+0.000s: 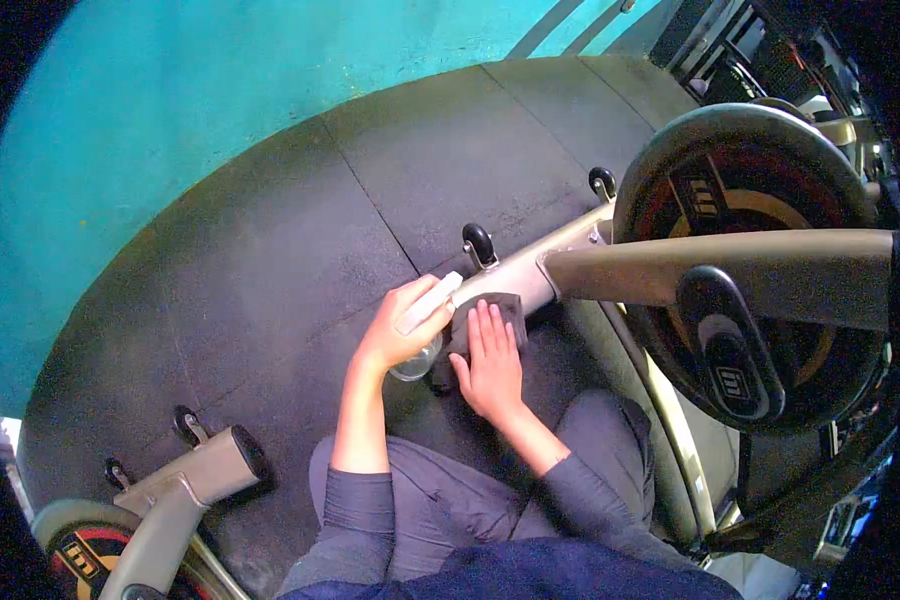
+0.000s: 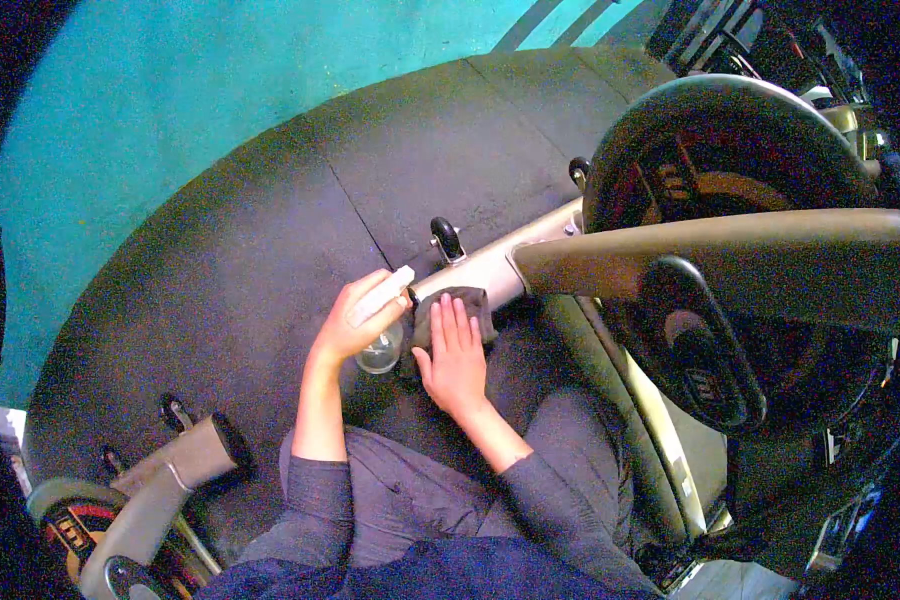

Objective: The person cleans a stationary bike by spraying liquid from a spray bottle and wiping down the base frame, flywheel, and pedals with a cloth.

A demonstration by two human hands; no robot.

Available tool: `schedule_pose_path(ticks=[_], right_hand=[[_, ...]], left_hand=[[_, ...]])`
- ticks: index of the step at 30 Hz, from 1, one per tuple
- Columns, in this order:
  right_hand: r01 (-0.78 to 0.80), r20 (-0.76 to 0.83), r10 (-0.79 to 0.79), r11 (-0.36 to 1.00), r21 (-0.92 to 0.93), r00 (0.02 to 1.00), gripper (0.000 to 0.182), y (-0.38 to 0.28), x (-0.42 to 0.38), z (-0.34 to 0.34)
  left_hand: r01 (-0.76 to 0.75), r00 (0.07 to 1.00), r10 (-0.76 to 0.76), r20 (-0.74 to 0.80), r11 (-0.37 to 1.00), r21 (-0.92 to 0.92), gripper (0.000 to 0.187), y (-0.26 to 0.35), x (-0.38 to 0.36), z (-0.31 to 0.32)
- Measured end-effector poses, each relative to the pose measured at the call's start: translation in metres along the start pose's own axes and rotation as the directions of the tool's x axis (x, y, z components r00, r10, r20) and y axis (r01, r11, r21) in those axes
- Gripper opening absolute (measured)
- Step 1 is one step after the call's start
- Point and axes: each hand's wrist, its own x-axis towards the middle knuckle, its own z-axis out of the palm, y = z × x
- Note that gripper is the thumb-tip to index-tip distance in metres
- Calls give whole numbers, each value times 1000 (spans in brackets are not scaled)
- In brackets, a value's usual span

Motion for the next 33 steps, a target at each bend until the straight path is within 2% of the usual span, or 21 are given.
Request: schedule_pose_path(ticks=[3,4,6,10,11,12,14,15,16,18,22,24,25,26,28,29,33], right_hand=[[106,14,-105,990,-98,994,70,6,10,1],[101,16,-100,990,-96,995,70,10,15,2],[224,26,-223,967,-121,975,68,16,29,5],[293,5,-294,952,-95,956,64,18,55,16],[301,-47,-309,945,-129,950,50,16,64,19],[299,-53,-307,946,-124,950,50,12,75,20],[248,248,-217,964,-100,944,36,6,94,20],[269,173,-248,957,-111,953,29,4,100,21],[270,174,-249,957,-110,953,29,2,106,23],[214,413,-146,969,-124,899,28,1,115,24],[185,328,-137,975,-120,935,27,-1,101,24],[244,10,-244,967,-71,970,31,3,85,21],[224,41,-222,974,-29,974,39,2,78,16],[229,41,-228,973,-31,973,39,4,70,15],[289,-67,-293,955,-59,954,48,10,54,14],[278,16,-278,960,-33,961,57,14,44,9],[244,65,-241,969,-42,968,67,26,10,-9]], left_hand=[[73,997,-73,15,997,26,19,2,1,-2],[75,997,-76,19,997,27,19,4,1,-1],[61,998,-61,-3,998,27,22,6,1,-2],[111,994,-111,-11,994,0,25,5,1,0],[103,995,-103,-5,994,40,26,7,0,-1],[96,995,-96,2,992,82,28,8,0,-3],[82,997,-81,-16,994,69,28,7,-1,-3],[67,997,-65,-37,997,48,28,7,-2,-3],[68,997,-66,-37,997,47,28,7,-2,-3],[107,994,-105,-39,994,35,27,8,-1,-3],[149,989,-150,-14,987,-61,26,3,-2,-4],[107,994,-107,21,994,12,26,1,0,-6],[106,994,-107,16,994,12,26,2,-1,-6],[128,992,-128,3,992,-11,26,5,-1,-6],[147,989,-148,-21,989,-35,25,8,-1,-5],[136,990,-138,-35,989,-55,25,8,-2,-5],[90,994,-91,-55,995,-32,26,1,-3,-4]])
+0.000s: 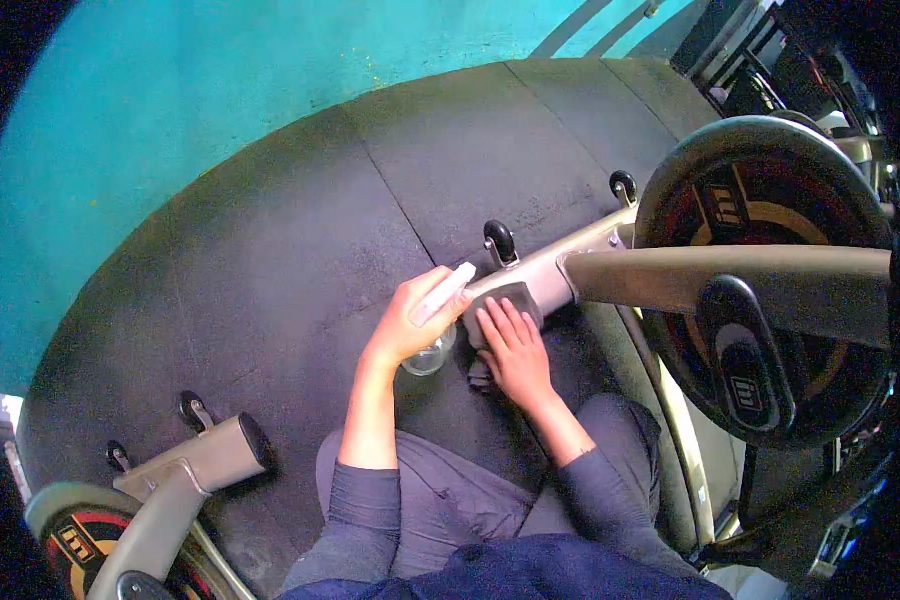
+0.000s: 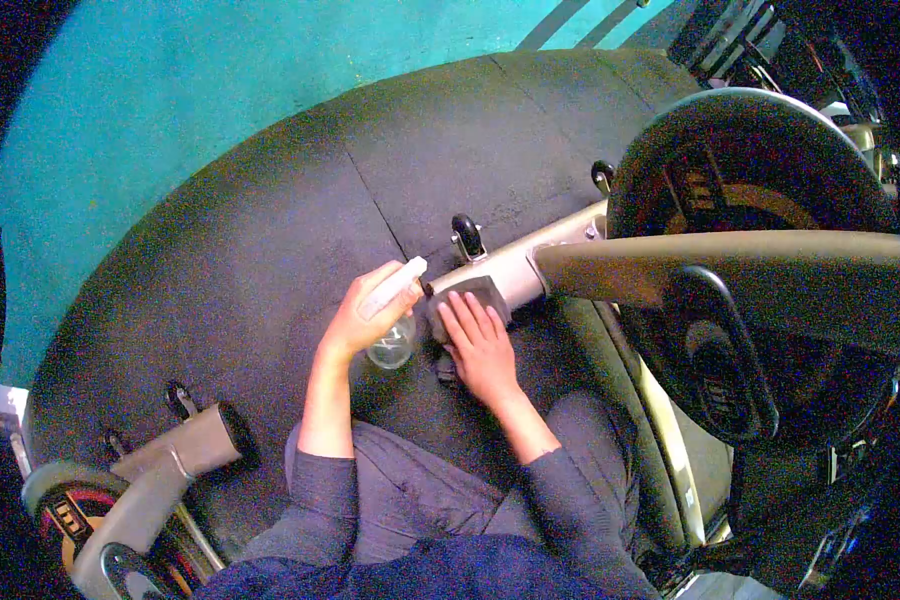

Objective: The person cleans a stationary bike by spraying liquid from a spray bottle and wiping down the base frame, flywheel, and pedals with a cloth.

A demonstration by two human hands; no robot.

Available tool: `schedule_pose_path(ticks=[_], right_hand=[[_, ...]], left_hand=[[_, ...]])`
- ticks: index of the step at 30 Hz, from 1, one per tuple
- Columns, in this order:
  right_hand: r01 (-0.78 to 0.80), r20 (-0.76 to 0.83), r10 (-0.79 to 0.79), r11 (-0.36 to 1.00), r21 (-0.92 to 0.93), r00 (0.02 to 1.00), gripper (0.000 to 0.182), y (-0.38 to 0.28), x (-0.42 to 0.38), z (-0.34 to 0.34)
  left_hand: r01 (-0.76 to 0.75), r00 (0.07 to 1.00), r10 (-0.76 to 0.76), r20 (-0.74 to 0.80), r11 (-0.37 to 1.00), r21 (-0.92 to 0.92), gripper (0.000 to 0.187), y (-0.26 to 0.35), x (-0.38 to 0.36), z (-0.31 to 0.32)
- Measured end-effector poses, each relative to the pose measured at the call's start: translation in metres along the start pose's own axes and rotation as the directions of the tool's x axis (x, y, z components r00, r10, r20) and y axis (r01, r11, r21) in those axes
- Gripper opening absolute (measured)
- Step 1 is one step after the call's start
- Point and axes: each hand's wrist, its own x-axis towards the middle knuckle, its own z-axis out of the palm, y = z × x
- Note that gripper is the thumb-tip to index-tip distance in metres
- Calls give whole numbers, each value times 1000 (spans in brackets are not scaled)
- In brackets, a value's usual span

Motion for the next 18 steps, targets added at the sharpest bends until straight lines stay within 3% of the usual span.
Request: schedule_pose_path(ticks=[6,9,10,11,13,15,16,17,18], right_hand=[[-22,-66,19,999,-49,998,68,1,11,11],[-22,-87,15,996,-81,996,68,1,31,19],[-9,-157,-6,996,-91,988,54,1,43,23],[-19,-159,4,996,-89,987,54,1,53,25],[-40,52,45,995,-88,998,39,0,79,26],[-38,78,46,994,-99,996,32,-2,105,18],[-86,347,114,992,-94,931,33,-5,120,6],[-134,590,169,986,-104,790,34,-8,127,-3],[-136,589,171,985,-105,790,34,-6,127,3]], left_hand=[[-11,999,9,51,999,34,29,-3,2,-2],[-9,1000,9,6,999,33,28,3,1,1],[-8,1000,8,14,999,33,28,4,1,3],[-6,1000,6,15,999,31,28,5,0,3],[-11,1000,10,21,999,38,28,2,2,0],[-38,999,36,40,998,40,25,-9,1,-2],[-38,999,36,40,998,41,25,-7,1,-1],[-18,999,16,41,999,46,24,-4,0,-1],[0,999,-3,43,999,51,24,0,1,-1]])
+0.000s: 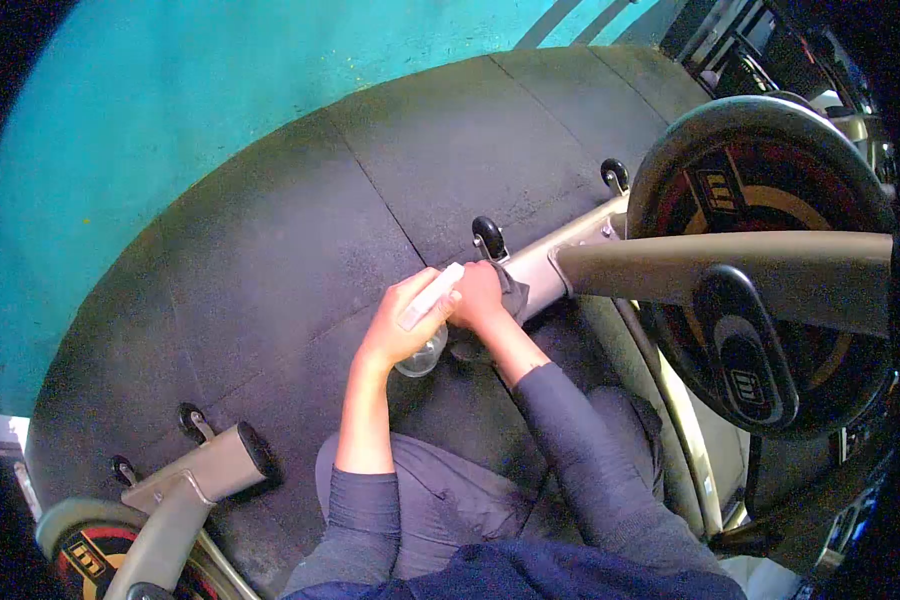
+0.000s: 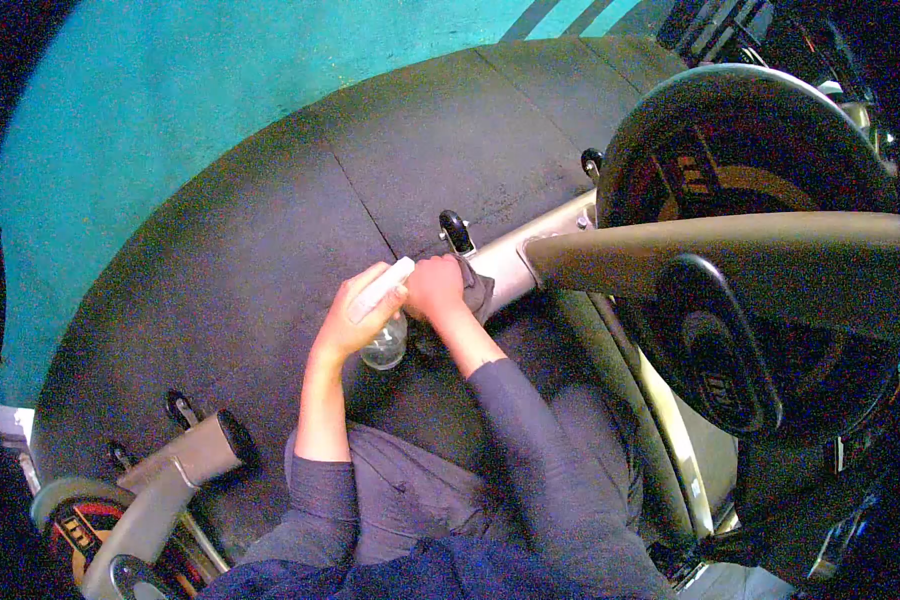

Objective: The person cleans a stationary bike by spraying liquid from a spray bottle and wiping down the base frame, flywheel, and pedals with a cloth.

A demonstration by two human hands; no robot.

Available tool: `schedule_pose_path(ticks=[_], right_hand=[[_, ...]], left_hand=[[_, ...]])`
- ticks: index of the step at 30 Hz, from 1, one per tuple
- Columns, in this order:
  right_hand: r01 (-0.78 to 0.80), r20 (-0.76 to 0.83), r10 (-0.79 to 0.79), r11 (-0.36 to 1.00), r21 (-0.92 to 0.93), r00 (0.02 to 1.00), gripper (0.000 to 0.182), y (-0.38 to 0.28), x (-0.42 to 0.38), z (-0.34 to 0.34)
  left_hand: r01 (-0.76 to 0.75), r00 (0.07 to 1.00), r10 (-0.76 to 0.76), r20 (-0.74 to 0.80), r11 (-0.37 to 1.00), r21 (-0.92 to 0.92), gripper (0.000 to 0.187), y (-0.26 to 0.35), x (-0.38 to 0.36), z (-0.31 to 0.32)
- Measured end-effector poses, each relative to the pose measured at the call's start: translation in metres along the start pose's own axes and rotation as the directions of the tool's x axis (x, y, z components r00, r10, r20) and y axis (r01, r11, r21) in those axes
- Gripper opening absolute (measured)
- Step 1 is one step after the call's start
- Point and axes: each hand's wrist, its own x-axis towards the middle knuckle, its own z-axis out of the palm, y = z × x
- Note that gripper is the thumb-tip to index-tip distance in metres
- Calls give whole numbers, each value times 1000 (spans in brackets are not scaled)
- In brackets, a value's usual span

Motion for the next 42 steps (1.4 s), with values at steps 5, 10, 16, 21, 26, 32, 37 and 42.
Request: schedule_pose_path(ticks=[5,10,16,21,26,32,37,42], right_hand=[[64,-407,-23,994,86,913,37,3,-23,26],[134,-682,-57,989,60,729,56,17,-75,61],[-128,-543,129,991,39,829,64,36,-115,75],[-166,-674,208,978,127,709,60,63,-61,65],[-180,-642,200,979,98,740,57,83,-15,45],[-145,-678,214,977,158,704,57,82,-15,45],[-155,-675,249,968,197,694,58,60,-55,62],[-109,-601,245,961,254,761,62,35,-105,78]], left_hand=[[3,1000,-3,-5,1000,-9,22,6,0,1],[-15,1000,15,-13,1000,-22,22,8,0,1],[50,999,-50,-4,999,3,31,7,-2,2],[42,999,-42,6,999,-30,31,7,-4,1],[61,998,-60,28,998,-9,30,10,-2,1],[47,998,-46,33,999,-4,29,4,0,2],[-6,999,6,44,1000,5,29,6,1,3],[-6,999,6,36,1000,20,30,5,0,3]])
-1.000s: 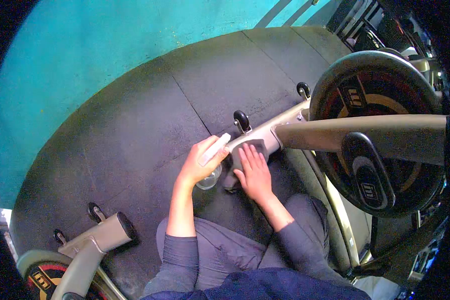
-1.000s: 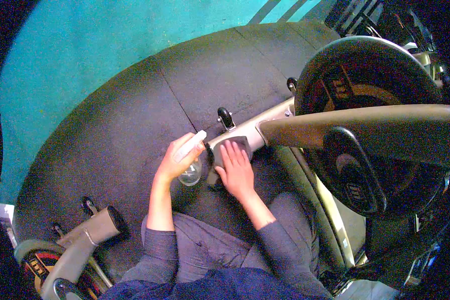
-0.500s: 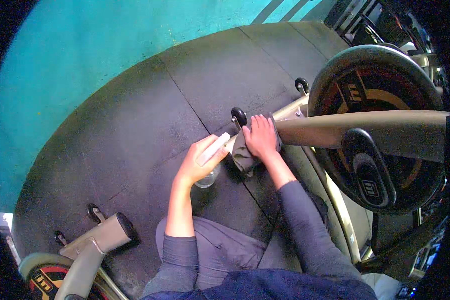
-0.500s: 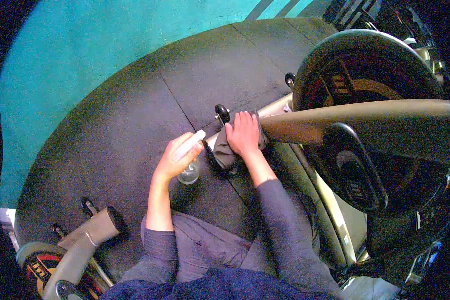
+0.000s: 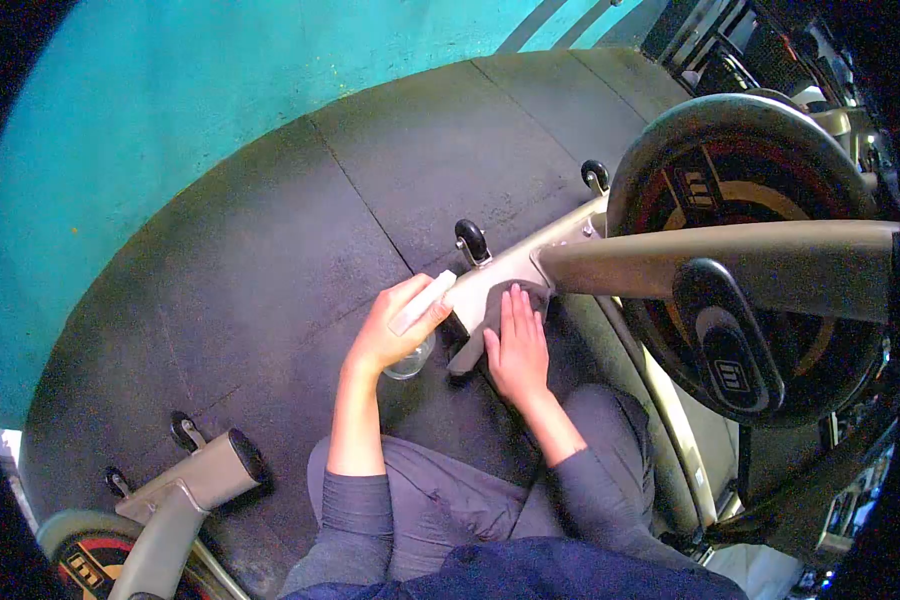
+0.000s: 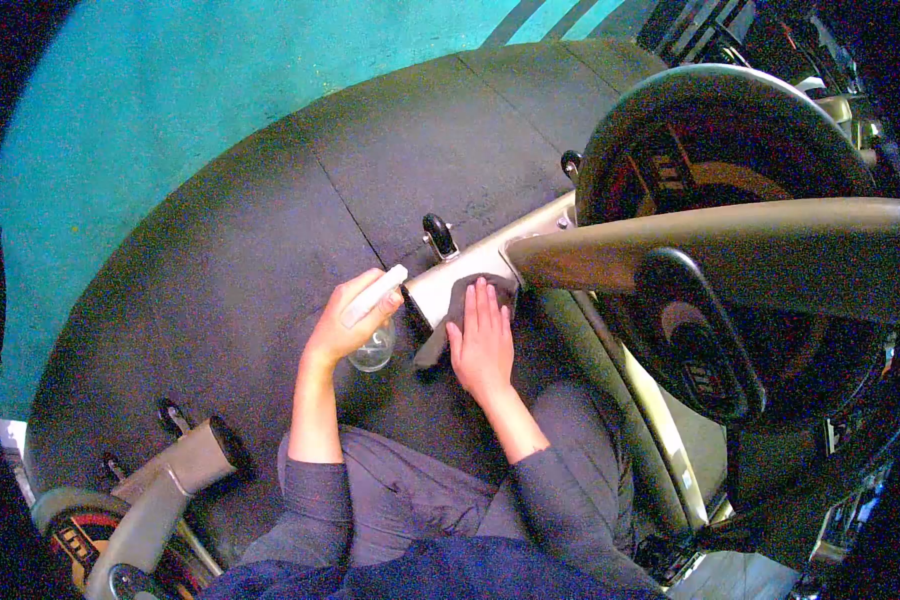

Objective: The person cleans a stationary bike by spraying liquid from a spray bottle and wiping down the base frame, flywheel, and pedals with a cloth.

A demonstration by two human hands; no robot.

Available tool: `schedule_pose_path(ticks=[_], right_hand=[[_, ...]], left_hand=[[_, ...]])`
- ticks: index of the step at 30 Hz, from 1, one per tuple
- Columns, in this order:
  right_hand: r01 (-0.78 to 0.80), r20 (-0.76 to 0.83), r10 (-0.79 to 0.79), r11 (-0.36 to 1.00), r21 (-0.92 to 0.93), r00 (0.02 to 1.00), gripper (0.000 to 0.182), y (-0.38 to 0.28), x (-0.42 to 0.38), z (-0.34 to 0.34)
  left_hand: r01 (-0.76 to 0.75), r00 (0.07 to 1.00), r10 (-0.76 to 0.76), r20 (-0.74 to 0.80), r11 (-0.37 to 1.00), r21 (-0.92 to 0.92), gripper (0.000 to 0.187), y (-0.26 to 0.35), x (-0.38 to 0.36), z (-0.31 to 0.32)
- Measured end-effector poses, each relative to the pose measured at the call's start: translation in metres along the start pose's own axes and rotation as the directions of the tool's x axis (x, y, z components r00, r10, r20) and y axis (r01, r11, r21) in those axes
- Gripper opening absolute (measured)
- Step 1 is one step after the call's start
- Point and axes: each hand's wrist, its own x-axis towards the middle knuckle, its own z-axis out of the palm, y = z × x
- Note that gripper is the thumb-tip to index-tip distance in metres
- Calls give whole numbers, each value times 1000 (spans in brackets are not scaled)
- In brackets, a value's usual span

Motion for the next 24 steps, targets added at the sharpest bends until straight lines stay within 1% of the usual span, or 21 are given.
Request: schedule_pose_path(ticks=[1,3,4,6,9,10,13,14,15,17,18,19,21,22,24], right_hand=[[-2,0,2,1000,-1,1000,62,0,-2,0],[22,3,-22,997,-69,1000,66,0,-3,1],[20,0,-20,998,-67,1000,66,1,-1,3],[40,-38,-41,999,-25,998,65,3,6,5],[72,-45,-76,995,-71,996,64,10,32,8],[87,-98,-95,993,-77,991,62,12,42,11],[125,-91,-132,989,-74,987,61,21,72,18],[147,-121,-157,985,-89,980,59,24,82,22],[145,-121,-155,985,-89,980,59,25,89,21],[100,-26,-101,994,-48,995,57,24,98,19],[102,-64,-105,994,-44,992,55,25,98,22],[104,-66,-107,993,-49,992,55,25,96,25],[78,-159,-87,995,-57,983,56,20,89,29],[51,-141,-58,997,-50,988,58,16,83,26],[54,-160,-62,997,-53,985,59,7,68,25]], left_hand=[[-1,1000,1,2,1000,-1,30,1,0,0],[1,1000,-1,1,1000,12,29,2,-1,-1],[0,1000,0,3,1000,14,29,4,-1,-1],[47,999,-47,-9,999,-20,32,6,-2,-1],[57,998,-57,-5,998,-27,32,3,-3,-1],[58,998,-58,-6,998,-24,32,3,-3,-2],[45,999,-46,-13,998,-34,32,2,-2,-1],[35,999,-35,-10,999,-14,30,0,-2,-1],[24,1000,-24,-6,1000,5,28,-1,-1,-1],[16,1000,-16,-6,1000,9,29,0,-1,-1],[9,1000,-9,-9,1000,12,29,0,-1,-1],[5,1000,-5,-12,1000,10,29,-1,-1,0],[-14,1000,14,-3,1000,-9,30,-6,0,0],[-21,1000,21,-9,1000,-8,30,-3,1,-1],[-38,999,38,-17,999,12,30,3,2,1]])
